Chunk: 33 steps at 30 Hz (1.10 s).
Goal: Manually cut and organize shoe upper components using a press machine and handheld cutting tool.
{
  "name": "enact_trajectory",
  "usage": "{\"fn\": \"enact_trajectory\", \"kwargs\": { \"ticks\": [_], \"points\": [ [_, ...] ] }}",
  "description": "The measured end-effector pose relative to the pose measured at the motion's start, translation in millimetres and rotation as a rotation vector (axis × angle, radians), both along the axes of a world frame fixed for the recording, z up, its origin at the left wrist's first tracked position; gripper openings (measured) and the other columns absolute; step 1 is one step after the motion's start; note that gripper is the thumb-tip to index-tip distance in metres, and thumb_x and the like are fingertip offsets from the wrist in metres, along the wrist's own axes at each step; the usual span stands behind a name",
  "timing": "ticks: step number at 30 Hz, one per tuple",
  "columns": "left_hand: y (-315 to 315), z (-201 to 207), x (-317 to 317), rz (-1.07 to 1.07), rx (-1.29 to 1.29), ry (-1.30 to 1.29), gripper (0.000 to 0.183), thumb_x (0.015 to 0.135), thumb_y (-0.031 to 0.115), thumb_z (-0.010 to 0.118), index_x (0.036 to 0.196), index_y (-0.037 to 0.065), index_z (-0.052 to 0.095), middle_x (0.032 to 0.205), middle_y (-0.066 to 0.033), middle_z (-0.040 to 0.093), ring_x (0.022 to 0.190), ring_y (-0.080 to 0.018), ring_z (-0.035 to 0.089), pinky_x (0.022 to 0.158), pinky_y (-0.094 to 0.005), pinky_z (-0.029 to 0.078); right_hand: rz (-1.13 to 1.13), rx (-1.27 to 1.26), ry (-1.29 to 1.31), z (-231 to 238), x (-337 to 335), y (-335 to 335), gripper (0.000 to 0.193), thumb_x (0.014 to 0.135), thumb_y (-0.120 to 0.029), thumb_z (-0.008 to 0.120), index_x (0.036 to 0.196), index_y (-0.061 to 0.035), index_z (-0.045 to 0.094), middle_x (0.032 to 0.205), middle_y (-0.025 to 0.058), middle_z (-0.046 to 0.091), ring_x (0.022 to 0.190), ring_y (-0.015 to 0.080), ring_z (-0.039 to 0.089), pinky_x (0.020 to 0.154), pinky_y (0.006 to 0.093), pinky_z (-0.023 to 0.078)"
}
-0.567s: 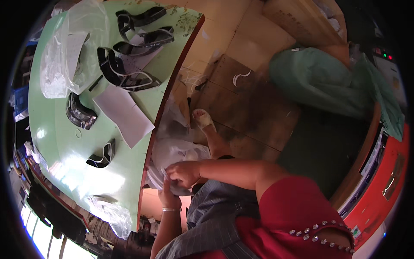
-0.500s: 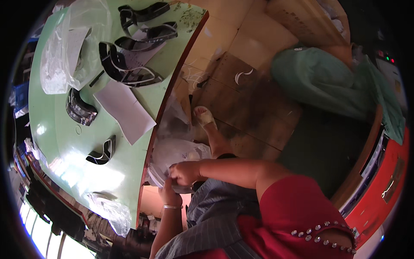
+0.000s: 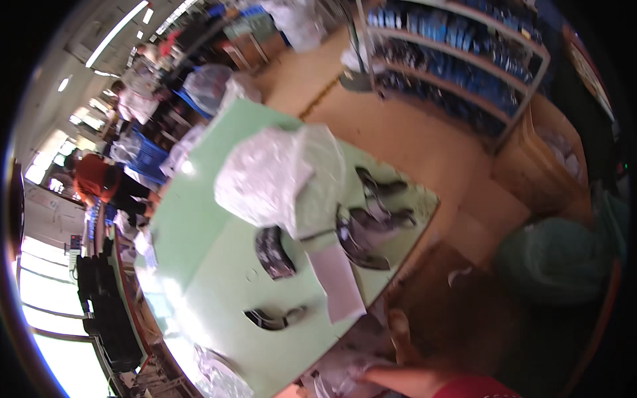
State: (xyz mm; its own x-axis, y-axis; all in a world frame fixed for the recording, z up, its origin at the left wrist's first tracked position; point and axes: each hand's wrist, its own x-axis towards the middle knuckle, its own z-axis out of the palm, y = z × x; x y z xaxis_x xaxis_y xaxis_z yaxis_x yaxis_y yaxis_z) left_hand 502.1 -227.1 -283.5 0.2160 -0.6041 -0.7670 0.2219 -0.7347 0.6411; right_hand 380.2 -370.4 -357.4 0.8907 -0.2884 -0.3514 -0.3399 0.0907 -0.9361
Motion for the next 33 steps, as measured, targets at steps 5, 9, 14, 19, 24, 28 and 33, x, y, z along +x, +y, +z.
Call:
{"fn": "enact_trajectory", "kwargs": {
  "ticks": [5,9,14,19,24,28,33],
  "points": [
    [-63.0,37.7,21.8,0.641,0.236,0.491,0.036,0.081,0.021,0.062,0.112,0.003,0.055,0.091,-0.0082,0.062,0.075,-0.0226,0.060,0.068,-0.0328,0.049,0.189,0.347,-0.240,-34.7,2.9,65.0,0.026,0.065,-0.019,0.068,0.053,-0.0105,0.046,0.051,-0.0043,0.039,0.048,0.0096,0.031,0.044,0.0335,0.026],
    [-103.7,41.6,61.1,0.599,0.023,0.468,0.034,0.082,0.020,0.060,0.110,0.003,0.055,0.091,-0.0085,0.062,0.080,-0.0232,0.060,0.071,-0.0359,0.049,0.320,0.038,-0.091,19.0,-0.6,52.5,0.028,0.062,-0.028,0.068,0.081,-0.0082,0.062,0.075,0.0112,0.063,0.067,0.0214,0.056,0.062,0.0381,0.045],
    [-94.4,18.6,97.0,0.607,-0.022,0.406,0.031,0.082,0.019,0.056,0.109,0.003,0.054,0.092,-0.0090,0.061,0.085,-0.0240,0.060,0.074,-0.0398,0.049,-0.319,0.540,-0.132,141.1,-51.0,-14.5,0.038,0.081,-0.012,0.065,0.117,-0.0044,0.055,0.102,0.0069,0.064,0.095,0.0168,0.059,0.086,0.0329,0.047],
    [4.8,-14.7,81.8,0.607,0.106,0.335,0.028,0.083,0.018,0.053,0.107,0.004,0.054,0.092,-0.0095,0.061,0.090,-0.0248,0.059,0.077,-0.0437,0.048,-0.880,1.036,-0.271,187.0,-109.5,-94.4,0.030,0.082,-0.008,0.061,0.111,-0.0042,0.056,0.100,0.0095,0.063,0.093,0.0217,0.061,0.079,0.0401,0.052],
    [-27.7,-19.7,48.4,0.690,0.178,0.366,0.019,0.080,0.015,0.057,0.092,0.000,0.057,0.089,-0.0102,0.061,0.082,-0.0262,0.061,0.074,-0.0396,0.051,0.375,0.462,0.283,148.1,-103.3,-35.1,0.044,0.080,-0.021,0.064,0.119,-0.0045,0.051,0.113,0.0109,0.058,0.107,0.0191,0.052,0.092,0.0333,0.041],
    [-38.8,5.7,26.6,0.373,0.083,0.134,0.034,0.075,0.010,0.062,0.102,-0.009,0.055,0.092,-0.0114,0.062,0.080,-0.0226,0.062,0.072,-0.0344,0.051,0.481,0.140,0.252,83.0,-46.4,9.5,0.050,0.078,-0.024,0.059,0.123,-0.0052,0.047,0.116,0.0219,0.055,0.106,0.0334,0.054,0.090,0.0400,0.042],
    [-35.0,42.4,18.0,0.458,-0.010,-0.149,0.035,0.076,0.007,0.067,0.107,-0.002,0.055,0.093,-0.0061,0.060,0.080,-0.0119,0.056,0.073,-0.0266,0.045,-0.141,-0.255,0.738,-49.8,7.5,-58.1,0.047,0.079,-0.023,0.051,0.122,-0.0068,0.051,0.118,0.0207,0.055,0.105,0.0327,0.056,0.088,0.0393,0.045]
  ]
}}
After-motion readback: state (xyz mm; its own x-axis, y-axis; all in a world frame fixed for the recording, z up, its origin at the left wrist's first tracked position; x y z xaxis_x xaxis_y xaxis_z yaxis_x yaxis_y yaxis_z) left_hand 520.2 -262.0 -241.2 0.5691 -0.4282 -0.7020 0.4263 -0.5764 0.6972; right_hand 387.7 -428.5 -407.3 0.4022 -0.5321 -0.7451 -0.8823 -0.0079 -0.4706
